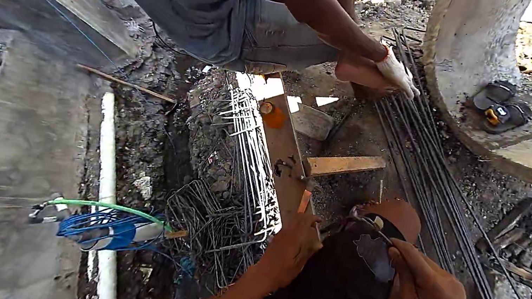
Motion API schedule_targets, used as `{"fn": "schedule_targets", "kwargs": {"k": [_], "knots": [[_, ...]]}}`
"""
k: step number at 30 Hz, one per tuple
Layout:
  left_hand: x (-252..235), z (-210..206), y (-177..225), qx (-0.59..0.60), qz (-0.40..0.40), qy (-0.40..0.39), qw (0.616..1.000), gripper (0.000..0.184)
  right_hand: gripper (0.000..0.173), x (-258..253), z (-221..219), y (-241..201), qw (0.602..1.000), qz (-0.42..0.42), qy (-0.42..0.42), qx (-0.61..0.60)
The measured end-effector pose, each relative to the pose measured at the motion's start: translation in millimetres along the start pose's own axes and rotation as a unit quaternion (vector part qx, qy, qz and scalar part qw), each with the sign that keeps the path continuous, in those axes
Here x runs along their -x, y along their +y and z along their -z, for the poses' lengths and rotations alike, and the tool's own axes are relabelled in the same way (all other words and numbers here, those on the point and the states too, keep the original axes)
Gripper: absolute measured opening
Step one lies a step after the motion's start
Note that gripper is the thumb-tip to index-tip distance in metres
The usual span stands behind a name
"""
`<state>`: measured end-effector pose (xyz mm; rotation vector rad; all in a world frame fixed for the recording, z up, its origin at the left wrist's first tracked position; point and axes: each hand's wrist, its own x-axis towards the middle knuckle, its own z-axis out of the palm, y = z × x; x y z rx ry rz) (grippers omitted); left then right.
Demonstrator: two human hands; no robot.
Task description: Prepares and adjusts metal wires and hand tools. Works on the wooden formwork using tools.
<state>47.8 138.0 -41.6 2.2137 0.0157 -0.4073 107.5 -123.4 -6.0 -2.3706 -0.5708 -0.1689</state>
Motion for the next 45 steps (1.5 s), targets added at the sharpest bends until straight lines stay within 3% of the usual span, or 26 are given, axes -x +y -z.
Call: {"fn": "schedule_targets", "kwargs": {"k": [2,4,7,11,16,21,25,30,34,38,43,45], "knots": [[4.0,-17.9,-12.8,-0.056,0.162,0.058,0.984,0.056,0.039,-24.0,-9.4,1.3,0.998,-0.007,-0.003,0.057],[3.5,-30.3,-18.3,-0.136,0.279,0.026,0.95,0.069,0.034,-44.6,-25.3,2.9,0.995,-0.031,-0.025,0.092],[6.3,-38.7,-28.5,-0.142,0.342,-0.014,0.929,0.073,0.026,-61.1,-59.3,5.3,0.981,-0.102,-0.124,0.113],[9.1,-28.4,-30.1,-0.094,0.369,-0.015,0.925,0.051,0.037,-80.7,-99.4,11.1,0.896,-0.208,-0.377,0.109],[27.7,-11.9,-33.9,0.017,0.31,0.081,0.947,0.037,0.04,-71.2,-122.2,13.5,0.862,-0.187,-0.464,0.081],[36.5,-13.8,-21.5,0.182,0.297,0.145,0.926,0.037,0.035,-59.1,-123.1,22.2,0.912,-0.097,-0.397,0.035],[37.1,-12.7,-4.2,0.265,0.309,0.146,0.902,0.041,0.037,-69.2,-137.0,23.8,0.9,-0.07,-0.43,0.017],[41.2,-26.7,-15.1,0.176,0.275,0.169,0.93,0.044,0.034,-88.2,-148.4,14.8,0.877,-0.111,-0.467,0.023],[39.1,-39.0,-31.5,0.111,0.269,0.158,0.943,0.046,0.034,-70.6,-159.1,28.9,0.887,-0.11,-0.448,-0.011],[36.8,-37.6,-32.9,0.132,0.3,0.13,0.936,0.044,0.032,-70.1,-162.6,31.3,0.885,-0.107,-0.454,-0.011],[36.9,-32.0,-25.4,0.135,0.088,0.274,0.948,0.054,0.025,-67.6,-168.3,38.5,0.896,-0.101,-0.433,0.006],[36.4,-37.7,-37.2,0.118,0.039,0.306,0.944,0.057,0.023,-66.8,-169.1,39.0,0.898,-0.098,-0.43,0.007]]}}
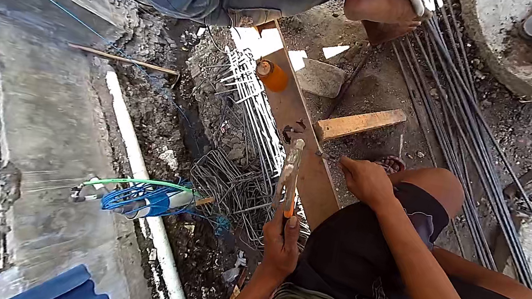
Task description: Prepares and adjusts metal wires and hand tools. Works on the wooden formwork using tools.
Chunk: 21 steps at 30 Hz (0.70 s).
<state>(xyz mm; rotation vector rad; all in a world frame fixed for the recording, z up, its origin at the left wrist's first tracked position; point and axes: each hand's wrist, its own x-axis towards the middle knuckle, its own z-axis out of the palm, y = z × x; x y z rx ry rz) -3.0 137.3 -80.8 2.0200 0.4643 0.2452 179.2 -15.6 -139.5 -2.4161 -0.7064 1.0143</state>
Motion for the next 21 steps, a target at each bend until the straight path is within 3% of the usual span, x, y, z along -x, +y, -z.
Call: {"fn": "schedule_targets", "kwargs": {"k": [2,4,6,13,15,17,18,21], "knots": [[3.2,-0.9,-18.2,-0.074,0.021,-0.02,0.997,0.056,0.023,0.0,0.9,0.0,1.0,0.008,0.006,0.002],[-1.5,3.7,-18.0,-0.143,0.146,-0.106,0.973,0.045,0.024,1.4,2.5,-2.3,1.0,0.009,0.004,0.003],[-8.5,4.6,-13.7,-0.145,0.199,-0.132,0.96,0.041,0.025,0.3,5.1,-3.8,1.0,0.004,-0.005,0.003],[7.7,-3.9,-27.4,0.006,0.021,-0.025,0.999,0.06,0.019,-1.7,-7.5,5.2,0.999,0.011,0.037,0.01],[11.5,-3.6,-40.0,-0.073,0.059,-0.054,0.994,0.057,0.02,-1.2,-5.7,4.8,1.0,0.007,0.029,0.005],[5.2,-0.8,-33.9,-0.134,0.185,-0.115,0.967,0.045,0.021,-0.8,-4.3,3.7,1.0,0.011,0.026,0.0],[3.4,-0.8,-30.8,-0.143,0.21,-0.122,0.959,0.043,0.022,-1.0,-4.6,4.1,1.0,0.014,0.028,-0.001],[11.8,-2.5,-27.1,-0.07,0.168,-0.074,0.98,0.042,0.023,-1.6,-9.2,7.9,0.999,0.017,0.042,0.004]]}}
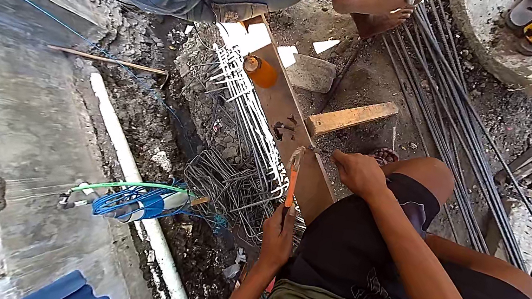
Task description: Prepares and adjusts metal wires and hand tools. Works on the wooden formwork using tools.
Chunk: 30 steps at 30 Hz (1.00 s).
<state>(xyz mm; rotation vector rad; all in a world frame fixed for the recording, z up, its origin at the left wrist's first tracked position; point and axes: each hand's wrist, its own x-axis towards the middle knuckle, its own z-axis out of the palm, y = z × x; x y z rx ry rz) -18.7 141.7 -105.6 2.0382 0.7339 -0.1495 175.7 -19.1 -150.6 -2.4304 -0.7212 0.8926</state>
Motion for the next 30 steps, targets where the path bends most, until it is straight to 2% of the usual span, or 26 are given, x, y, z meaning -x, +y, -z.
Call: {"fn": "schedule_targets", "kwargs": {"k": [3,5,6,8,9,11,14,16,17,18,19,20,22,25,27,28,30], "knots": [[3.5,-6.8,-8.7,0.114,-0.112,0.045,0.986,0.046,0.022,-1.2,-5.6,2.2,1.0,0.003,0.015,0.009],[0.5,-9.6,-18.3,0.08,-0.128,0.051,0.987,0.05,0.022,0.0,-8.5,3.2,1.0,0.007,0.02,0.01],[-2.1,-8.8,-19.5,0.03,-0.094,0.038,0.994,0.049,0.022,0.2,-6.8,2.3,1.0,0.009,0.018,0.008],[-9.5,-2.8,-3.4,-0.028,0.044,-0.017,0.998,0.04,0.021,0.2,-2.0,-1.0,1.0,0.008,0.006,0.005],[-11.6,-2.6,3.3,-0.028,0.065,-0.013,0.997,0.038,0.021,-0.5,0.0,-1.5,1.0,0.006,0.001,0.005],[-7.5,-3.7,9.5,0.018,0.022,0.026,0.999,0.039,0.022,-1.7,-0.2,0.0,1.0,0.005,0.0,0.005],[-0.6,-7.3,5.3,0.076,-0.118,0.07,0.988,0.053,0.02,-0.4,-10.1,4.5,0.999,0.011,0.026,0.015],[-4.0,-11.1,-4.6,0.029,-0.153,0.084,0.984,0.058,0.019,-0.5,-10.4,6.1,0.999,0.018,0.037,0.016],[-4.9,-10.3,-7.7,-0.026,-0.127,0.071,0.989,0.056,0.019,0.0,-10.1,5.3,0.999,0.018,0.033,0.015],[-7.0,-8.1,-3.6,-0.07,-0.056,0.036,0.995,0.048,0.018,-0.1,-7.9,3.5,0.999,0.016,0.023,0.015],[-11.2,-5.3,5.2,-0.08,0.022,0.002,0.997,0.042,0.018,-0.8,-5.0,1.6,1.0,0.014,0.012,0.013],[-13.9,-5.0,12.0,-0.069,0.054,0.005,0.996,0.039,0.018,-1.2,-2.0,0.6,1.0,0.013,0.005,0.009],[-12.5,-7.1,19.7,0.015,0.022,0.051,0.998,0.036,0.02,-2.5,0.1,3.1,1.0,0.012,0.004,0.004],[-2.3,-10.1,9.8,0.142,-0.097,0.073,0.982,0.041,0.019,1.6,-9.4,5.8,0.999,0.019,0.025,0.006],[-4.5,-13.1,-7.3,0.091,-0.129,0.063,0.985,0.047,0.02,0.2,-6.6,6.2,0.999,0.022,0.033,0.008],[-3.2,-10.9,-12.8,0.014,-0.101,0.042,0.994,0.047,0.02,2.0,-8.0,5.2,0.999,0.022,0.032,0.009],[-7.4,-2.0,-1.0,-0.097,0.02,-0.051,0.994,0.041,0.019,2.9,-6.1,2.6,1.0,0.013,0.023,0.01]]}}
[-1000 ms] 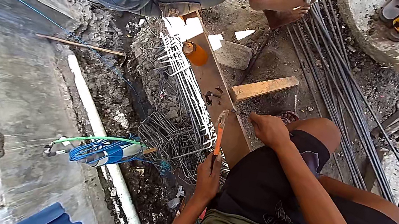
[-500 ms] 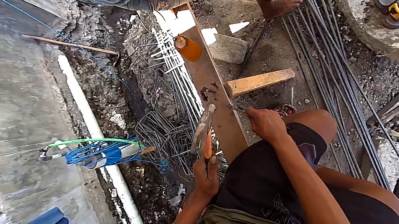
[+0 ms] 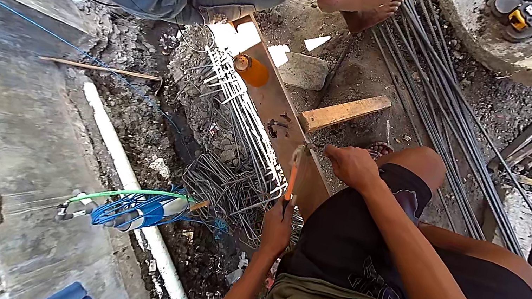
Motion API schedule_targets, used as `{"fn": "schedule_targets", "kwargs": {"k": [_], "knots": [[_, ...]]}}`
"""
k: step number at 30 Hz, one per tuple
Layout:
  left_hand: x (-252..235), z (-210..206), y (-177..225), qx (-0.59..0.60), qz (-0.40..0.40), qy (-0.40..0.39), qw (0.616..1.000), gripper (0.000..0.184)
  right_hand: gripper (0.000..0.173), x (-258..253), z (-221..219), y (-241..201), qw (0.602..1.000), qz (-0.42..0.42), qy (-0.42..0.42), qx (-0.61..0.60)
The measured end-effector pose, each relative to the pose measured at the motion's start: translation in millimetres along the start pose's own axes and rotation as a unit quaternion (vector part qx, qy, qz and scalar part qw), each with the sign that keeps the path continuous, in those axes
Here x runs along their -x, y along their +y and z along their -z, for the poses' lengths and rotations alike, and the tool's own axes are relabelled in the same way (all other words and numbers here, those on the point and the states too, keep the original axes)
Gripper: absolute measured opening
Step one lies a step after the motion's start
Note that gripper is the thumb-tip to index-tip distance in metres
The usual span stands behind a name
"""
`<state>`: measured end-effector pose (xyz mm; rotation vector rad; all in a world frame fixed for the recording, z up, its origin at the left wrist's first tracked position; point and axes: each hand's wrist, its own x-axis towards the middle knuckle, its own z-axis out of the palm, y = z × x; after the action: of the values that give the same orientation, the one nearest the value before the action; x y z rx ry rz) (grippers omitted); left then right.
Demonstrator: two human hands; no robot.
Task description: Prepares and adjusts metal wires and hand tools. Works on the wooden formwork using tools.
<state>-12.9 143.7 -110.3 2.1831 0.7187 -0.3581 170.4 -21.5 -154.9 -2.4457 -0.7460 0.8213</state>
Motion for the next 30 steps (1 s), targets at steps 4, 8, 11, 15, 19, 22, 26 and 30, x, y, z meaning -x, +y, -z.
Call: {"fn": "schedule_targets", "kwargs": {"k": [4,8,11,15,19,22,26,30], "knots": [[13.3,-4.8,5.1,0.077,-0.045,0.049,0.995,0.044,0.019,0.8,1.2,2.7,1.0,-0.018,-0.001,-0.006],[12.6,-11.3,0.5,0.162,-0.154,0.116,0.968,0.055,0.02,0.7,0.1,5.3,1.0,-0.003,0.002,0.002],[6.1,2.3,8.7,0.028,-0.036,0.038,0.998,0.049,0.018,1.2,0.4,3.9,1.0,0.016,-0.002,0.011],[4.5,11.7,27.4,0.051,0.024,0.015,0.998,0.041,0.017,1.0,3.5,2.2,1.0,0.023,-0.005,0.003],[12.4,-4.8,17.4,0.1,-0.104,0.109,0.984,0.052,0.019,0.8,-0.6,4.5,1.0,0.018,-0.006,0.005],[6.3,-2.9,8.9,0.011,-0.015,0.031,0.999,0.047,0.018,2.4,0.0,3.7,1.0,0.026,-0.001,0.009],[5.9,2.5,17.4,0.063,0.009,0.046,0.997,0.042,0.017,1.6,0.1,3.7,1.0,0.024,-0.001,0.006],[8.7,-7.0,2.0,0.073,-0.108,0.088,0.988,0.055,0.019,1.4,-3.4,6.3,1.0,0.026,0.007,0.007]]}}
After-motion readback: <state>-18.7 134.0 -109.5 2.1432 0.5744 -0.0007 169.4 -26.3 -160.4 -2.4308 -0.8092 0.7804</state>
